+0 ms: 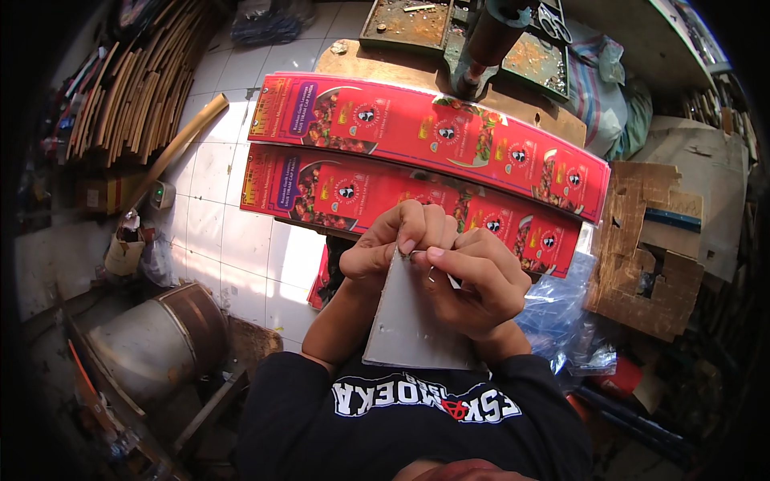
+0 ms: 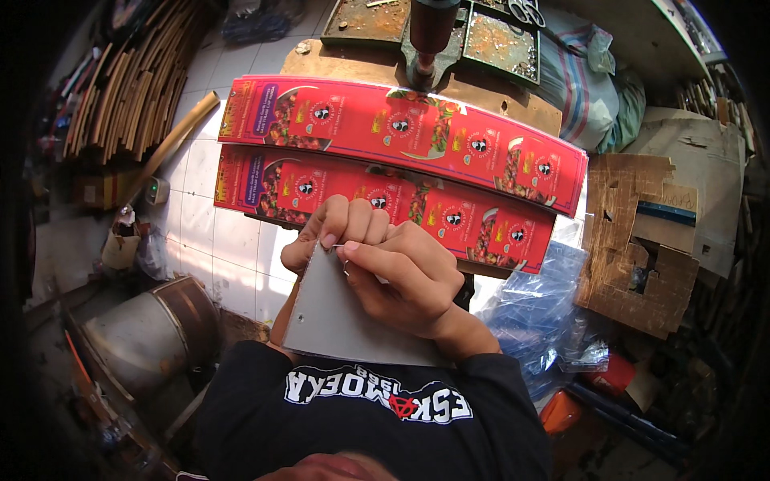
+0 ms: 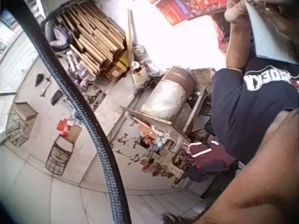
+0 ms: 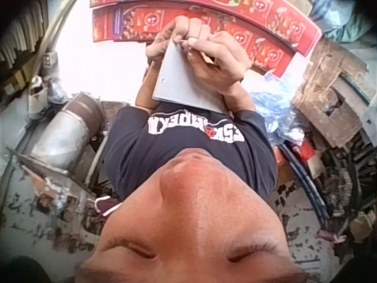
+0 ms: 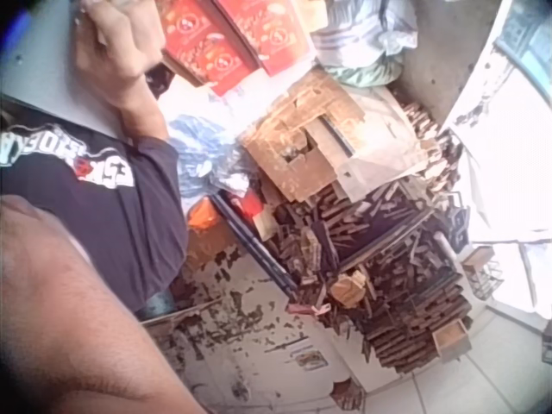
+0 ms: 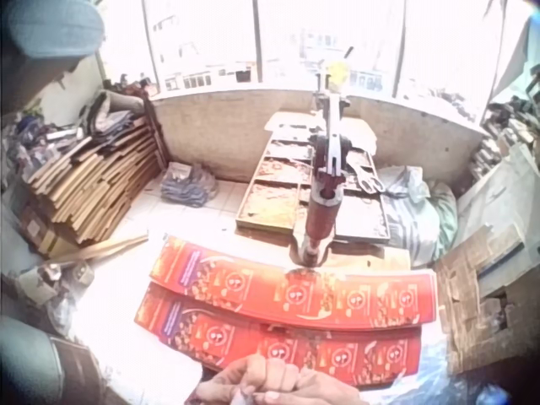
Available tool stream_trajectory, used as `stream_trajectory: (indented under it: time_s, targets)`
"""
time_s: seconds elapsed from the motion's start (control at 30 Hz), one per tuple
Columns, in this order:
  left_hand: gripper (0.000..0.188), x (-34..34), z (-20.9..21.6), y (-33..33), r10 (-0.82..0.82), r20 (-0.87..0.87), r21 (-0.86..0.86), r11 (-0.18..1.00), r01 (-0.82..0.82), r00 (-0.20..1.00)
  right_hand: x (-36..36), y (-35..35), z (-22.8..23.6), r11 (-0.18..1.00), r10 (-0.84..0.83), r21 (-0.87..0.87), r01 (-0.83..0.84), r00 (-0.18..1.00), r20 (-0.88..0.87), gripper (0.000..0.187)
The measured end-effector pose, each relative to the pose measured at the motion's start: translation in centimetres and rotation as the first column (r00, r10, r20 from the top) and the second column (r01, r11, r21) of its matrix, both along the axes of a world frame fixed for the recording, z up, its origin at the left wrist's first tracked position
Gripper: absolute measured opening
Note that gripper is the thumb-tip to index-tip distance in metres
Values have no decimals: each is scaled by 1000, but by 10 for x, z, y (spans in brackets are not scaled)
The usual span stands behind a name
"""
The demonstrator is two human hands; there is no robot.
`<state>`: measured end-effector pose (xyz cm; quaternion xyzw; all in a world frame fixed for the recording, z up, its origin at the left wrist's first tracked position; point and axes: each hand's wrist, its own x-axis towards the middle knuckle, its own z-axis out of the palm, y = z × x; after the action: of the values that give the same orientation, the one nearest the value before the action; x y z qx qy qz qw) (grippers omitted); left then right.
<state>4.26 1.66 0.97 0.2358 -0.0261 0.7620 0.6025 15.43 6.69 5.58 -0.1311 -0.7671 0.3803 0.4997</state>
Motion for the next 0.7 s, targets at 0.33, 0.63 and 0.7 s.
stream_trajectory:
  time_s: [0.33, 0.63, 0.7]
  targets:
    - [24, 1, -1, -2, 11, -27, -29, 1000, -11, 1000, -4, -7, -4, 994, -71, 78, 75, 996, -54, 29]
    - [21, 0, -4, -1, -3, 17, 0, 1000, 3, 1000, -6, -8, -9, 995, -87, 37, 90, 994, -70, 29]
    - [21, -1, -5, -1, 8, 25, -2, 1000, -8, 1000, -6, -8, -9, 996, -93, 7, 93, 993, -79, 30]
